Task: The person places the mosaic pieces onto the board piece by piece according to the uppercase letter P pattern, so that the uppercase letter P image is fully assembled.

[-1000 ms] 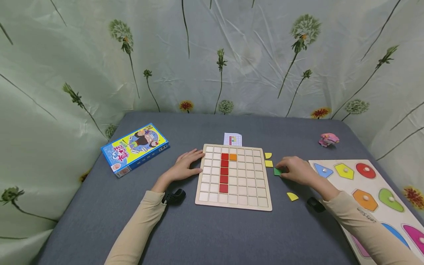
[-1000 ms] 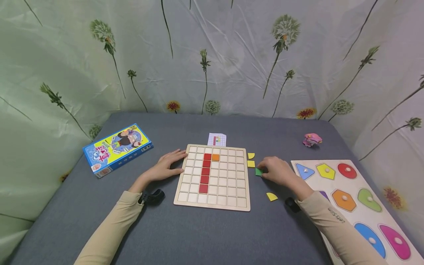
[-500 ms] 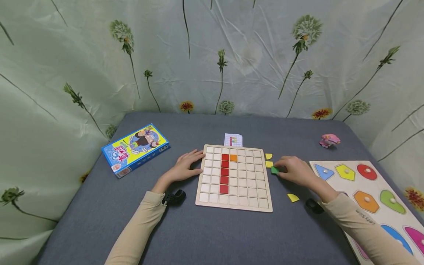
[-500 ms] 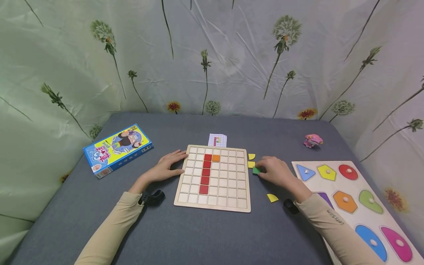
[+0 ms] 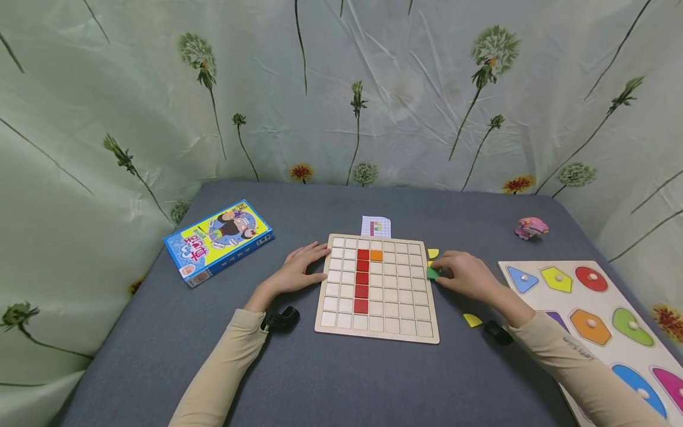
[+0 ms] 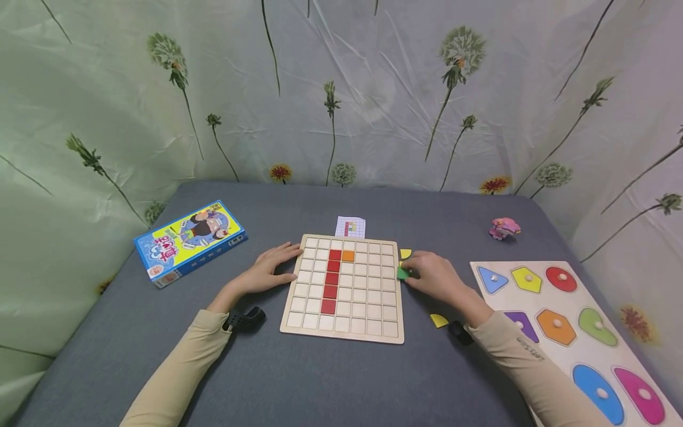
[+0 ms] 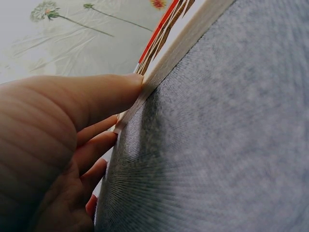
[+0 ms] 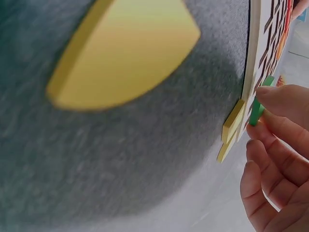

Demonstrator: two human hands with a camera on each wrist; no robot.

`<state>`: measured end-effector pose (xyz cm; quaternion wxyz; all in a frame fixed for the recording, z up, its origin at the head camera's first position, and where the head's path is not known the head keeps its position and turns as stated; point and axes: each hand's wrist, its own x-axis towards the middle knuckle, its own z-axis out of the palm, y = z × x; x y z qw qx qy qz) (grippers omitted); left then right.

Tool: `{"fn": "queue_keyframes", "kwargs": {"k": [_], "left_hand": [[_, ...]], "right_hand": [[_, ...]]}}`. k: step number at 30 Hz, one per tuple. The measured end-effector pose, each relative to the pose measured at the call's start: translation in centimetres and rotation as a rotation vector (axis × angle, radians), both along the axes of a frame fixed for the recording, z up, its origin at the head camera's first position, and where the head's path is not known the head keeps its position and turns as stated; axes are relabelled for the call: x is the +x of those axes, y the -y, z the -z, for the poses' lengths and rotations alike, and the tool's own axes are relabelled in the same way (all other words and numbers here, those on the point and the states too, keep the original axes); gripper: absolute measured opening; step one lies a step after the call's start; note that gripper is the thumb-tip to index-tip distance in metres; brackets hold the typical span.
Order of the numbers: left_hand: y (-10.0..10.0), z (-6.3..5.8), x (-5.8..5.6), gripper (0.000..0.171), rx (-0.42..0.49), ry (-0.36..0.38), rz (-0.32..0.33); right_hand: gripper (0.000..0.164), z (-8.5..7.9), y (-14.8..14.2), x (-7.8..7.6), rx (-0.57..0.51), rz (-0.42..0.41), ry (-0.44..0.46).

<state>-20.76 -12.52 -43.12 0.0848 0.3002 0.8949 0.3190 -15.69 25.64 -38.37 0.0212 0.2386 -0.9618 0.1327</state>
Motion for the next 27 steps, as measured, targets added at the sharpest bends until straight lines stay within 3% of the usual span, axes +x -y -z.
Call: {"fn": "queue_keyframes", "kwargs": {"k": [11, 27], "left_hand": [[0.0, 0.1, 0.0, 0.062, -0.012, 0.0, 0.004], [0.0, -0.1, 0.0, 0.062, -0.007, 0.011, -0.002]], "right_hand": [[0.021, 0.1, 1.7, -0.2, -0.019, -0.037, -0.037], [0.025, -0.1, 3.9, -0.8, -0.046, -0.067, 0.026]]}}
